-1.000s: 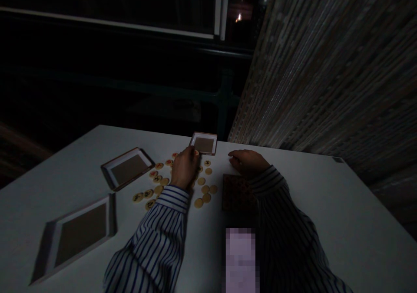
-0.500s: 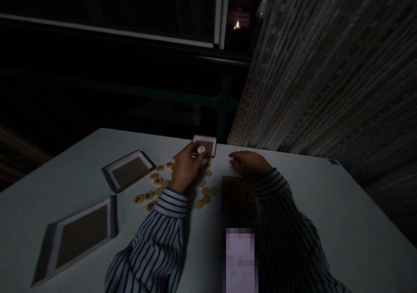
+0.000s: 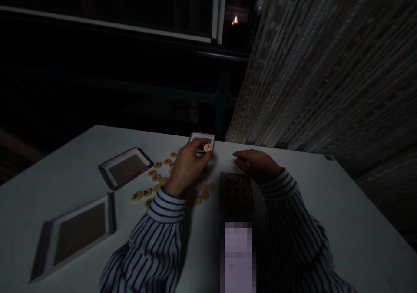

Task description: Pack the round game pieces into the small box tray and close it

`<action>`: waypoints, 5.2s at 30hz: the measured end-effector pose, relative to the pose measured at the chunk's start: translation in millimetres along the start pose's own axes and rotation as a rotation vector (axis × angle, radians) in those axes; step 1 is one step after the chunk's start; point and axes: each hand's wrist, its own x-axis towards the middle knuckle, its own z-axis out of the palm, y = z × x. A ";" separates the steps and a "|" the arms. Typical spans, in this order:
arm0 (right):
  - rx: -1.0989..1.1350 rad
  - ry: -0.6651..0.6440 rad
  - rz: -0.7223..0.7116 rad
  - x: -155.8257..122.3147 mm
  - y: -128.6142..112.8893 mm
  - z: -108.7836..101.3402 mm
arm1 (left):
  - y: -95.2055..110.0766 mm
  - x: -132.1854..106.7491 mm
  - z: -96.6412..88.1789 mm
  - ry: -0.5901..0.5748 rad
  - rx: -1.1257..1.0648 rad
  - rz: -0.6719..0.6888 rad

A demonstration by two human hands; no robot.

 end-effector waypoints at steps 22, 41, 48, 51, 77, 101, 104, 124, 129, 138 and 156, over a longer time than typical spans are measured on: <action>0.437 0.144 0.027 5.3 -6.7 8.9 | 11.4 -7.3 12.7 -0.167 -0.057 0.162; 0.709 0.161 0.116 6.4 -7.6 15.1 | 15.5 -9.5 14.6 -0.168 -0.124 0.181; 0.606 0.115 0.013 3.3 -6.1 7.8 | 14.6 -7.6 11.9 -0.185 -0.184 0.124; 0.555 0.104 -0.017 2.8 -5.1 6.3 | 15.6 -7.6 10.9 -0.215 -0.198 0.105; 0.627 0.097 0.006 1.4 -7.1 7.3 | 13.8 -5.9 9.5 -0.215 -0.318 0.005; 0.556 0.069 -0.066 1.1 -3.7 10.6 | 15.0 -6.4 9.5 -0.264 -0.307 0.011; 0.535 0.065 -0.075 0.7 -4.6 8.8 | 14.0 -6.9 10.6 -0.282 -0.320 0.009; 0.594 0.082 -0.006 1.5 -7.1 7.3 | 11.9 -5.5 10.4 -0.283 -0.357 -0.033; 0.580 0.045 -0.005 2.4 -5.7 9.1 | 12.8 -5.4 9.2 -0.297 -0.349 -0.051; 0.583 0.035 -0.016 0.9 -5.0 7.2 | 14.7 -6.7 10.1 -0.350 -0.394 -0.075; 0.730 0.146 0.011 0.7 -11.7 6.4 | 16.6 -5.5 8.2 -0.359 -0.485 -0.174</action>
